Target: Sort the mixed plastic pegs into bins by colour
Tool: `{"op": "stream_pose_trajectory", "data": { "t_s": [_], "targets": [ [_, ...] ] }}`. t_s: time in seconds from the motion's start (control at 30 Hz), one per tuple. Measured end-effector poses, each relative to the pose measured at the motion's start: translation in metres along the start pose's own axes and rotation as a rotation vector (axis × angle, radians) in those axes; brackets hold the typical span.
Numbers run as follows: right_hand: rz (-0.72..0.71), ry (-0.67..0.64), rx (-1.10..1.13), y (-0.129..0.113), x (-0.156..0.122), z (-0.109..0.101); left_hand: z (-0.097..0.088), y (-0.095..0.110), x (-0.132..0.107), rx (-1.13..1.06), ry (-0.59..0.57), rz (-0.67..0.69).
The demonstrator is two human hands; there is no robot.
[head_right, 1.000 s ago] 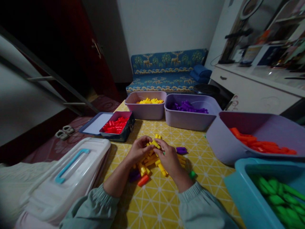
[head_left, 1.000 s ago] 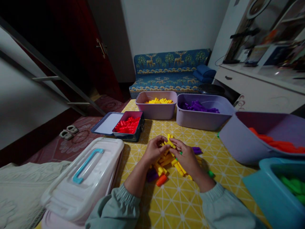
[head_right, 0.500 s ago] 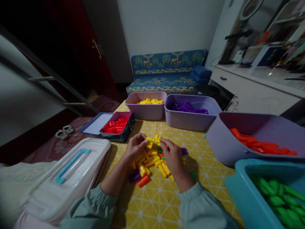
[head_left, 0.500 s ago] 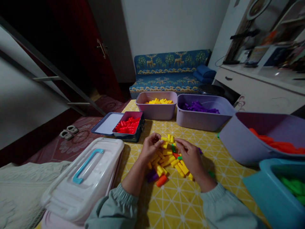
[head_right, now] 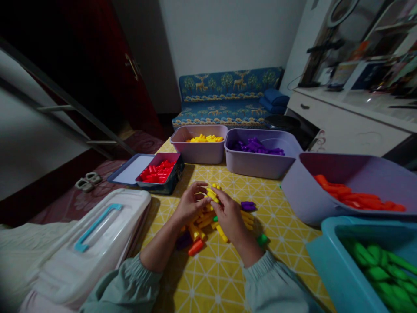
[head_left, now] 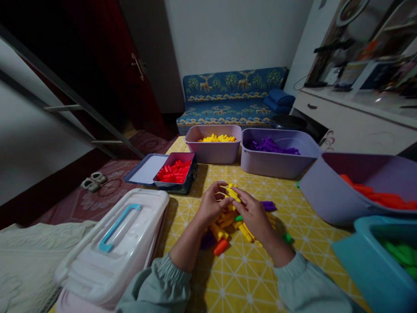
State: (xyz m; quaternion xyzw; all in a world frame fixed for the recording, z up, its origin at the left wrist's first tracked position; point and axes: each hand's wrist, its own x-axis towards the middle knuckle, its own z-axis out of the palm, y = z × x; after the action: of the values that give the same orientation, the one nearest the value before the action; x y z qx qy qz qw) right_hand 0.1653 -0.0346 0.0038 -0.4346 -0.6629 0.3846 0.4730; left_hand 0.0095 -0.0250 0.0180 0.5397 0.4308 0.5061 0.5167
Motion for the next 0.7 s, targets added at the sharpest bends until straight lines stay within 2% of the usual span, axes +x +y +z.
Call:
{"op": "stream_pose_trajectory", "data": {
  "t_s": [0.13,0.4,0.6,0.7],
  "targets": [
    [0.018,0.016,-0.030,-0.002,-0.001,-0.003,-0.001,-0.004,0.001,-0.031,-0.038,-0.041],
    [0.066,0.095,-0.066,-0.007,-0.001,-0.007,0.000,-0.006,0.003,0.058,-0.029,-0.044],
    [0.063,0.190,-0.276,0.003,0.001,-0.018,-0.006,-0.004,0.005,0.229,0.080,-0.008],
    [0.014,0.187,-0.362,0.007,0.003,-0.020,-0.009,-0.003,0.005,0.174,0.122,-0.041]
  ]
}}
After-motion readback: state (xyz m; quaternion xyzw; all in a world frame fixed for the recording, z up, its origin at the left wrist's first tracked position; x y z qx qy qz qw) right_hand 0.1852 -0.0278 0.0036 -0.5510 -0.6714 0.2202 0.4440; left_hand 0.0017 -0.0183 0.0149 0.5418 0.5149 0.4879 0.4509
